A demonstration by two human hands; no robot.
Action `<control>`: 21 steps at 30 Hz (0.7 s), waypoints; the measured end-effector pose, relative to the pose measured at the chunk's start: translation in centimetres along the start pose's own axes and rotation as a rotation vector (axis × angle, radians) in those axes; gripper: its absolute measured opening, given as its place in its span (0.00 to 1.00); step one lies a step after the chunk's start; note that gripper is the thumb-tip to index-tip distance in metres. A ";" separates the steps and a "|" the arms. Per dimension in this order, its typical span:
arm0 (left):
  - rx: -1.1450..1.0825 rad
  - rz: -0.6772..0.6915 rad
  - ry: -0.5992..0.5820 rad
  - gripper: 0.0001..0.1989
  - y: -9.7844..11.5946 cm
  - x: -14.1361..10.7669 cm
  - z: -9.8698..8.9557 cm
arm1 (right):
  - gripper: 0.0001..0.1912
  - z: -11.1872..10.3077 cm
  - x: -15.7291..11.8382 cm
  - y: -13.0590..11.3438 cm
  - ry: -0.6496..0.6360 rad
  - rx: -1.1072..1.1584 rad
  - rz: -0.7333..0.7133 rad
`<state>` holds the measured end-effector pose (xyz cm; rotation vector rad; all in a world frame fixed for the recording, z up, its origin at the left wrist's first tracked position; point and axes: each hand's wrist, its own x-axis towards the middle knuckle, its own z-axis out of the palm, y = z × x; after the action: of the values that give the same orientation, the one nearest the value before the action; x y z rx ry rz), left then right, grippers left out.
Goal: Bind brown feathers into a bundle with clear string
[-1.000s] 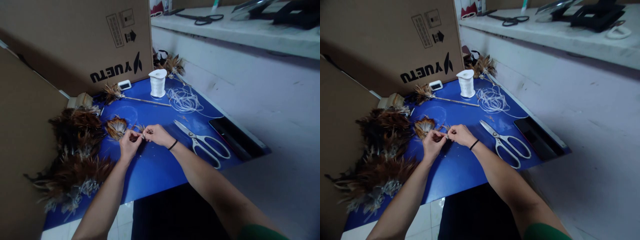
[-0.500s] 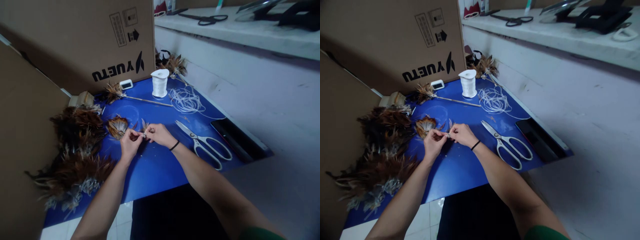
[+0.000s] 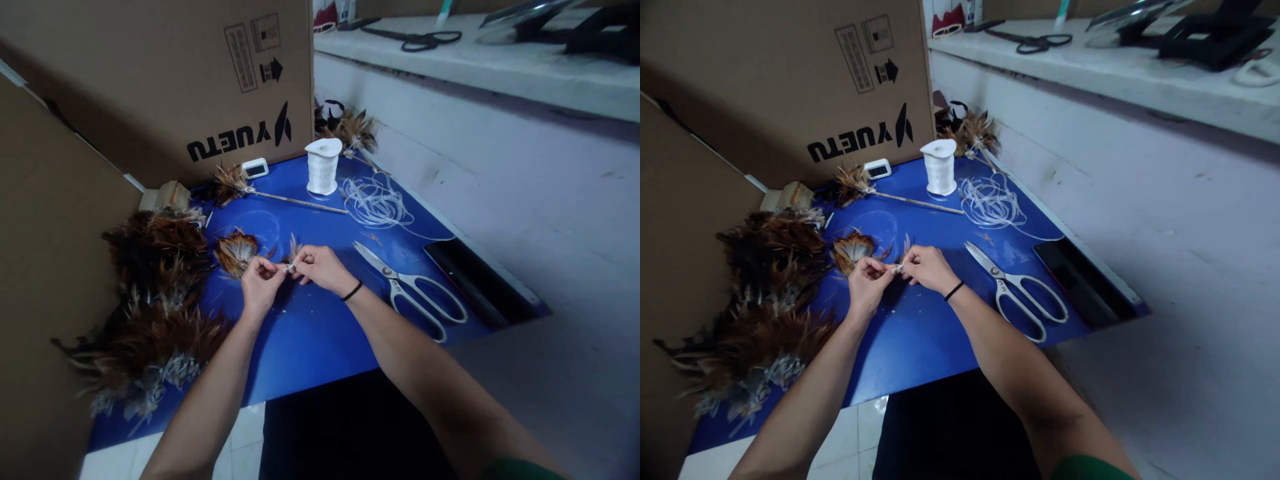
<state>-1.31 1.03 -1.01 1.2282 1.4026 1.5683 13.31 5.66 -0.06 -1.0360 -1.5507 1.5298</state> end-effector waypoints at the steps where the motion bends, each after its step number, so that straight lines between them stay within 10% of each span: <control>1: -0.007 -0.004 0.002 0.15 -0.1 0.0 0.0 | 0.02 0.0 0.0 0.0 0.005 0.006 0.000; 21: -0.180 -0.059 0.060 0.19 0.2 0.2 0.0 | 0.02 0.3 0.2 0.1 0.079 0.105 -0.049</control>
<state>-1.34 1.23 -0.77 1.0325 1.2920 1.6634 12.96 5.66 -0.20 -0.9800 -1.4168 1.5021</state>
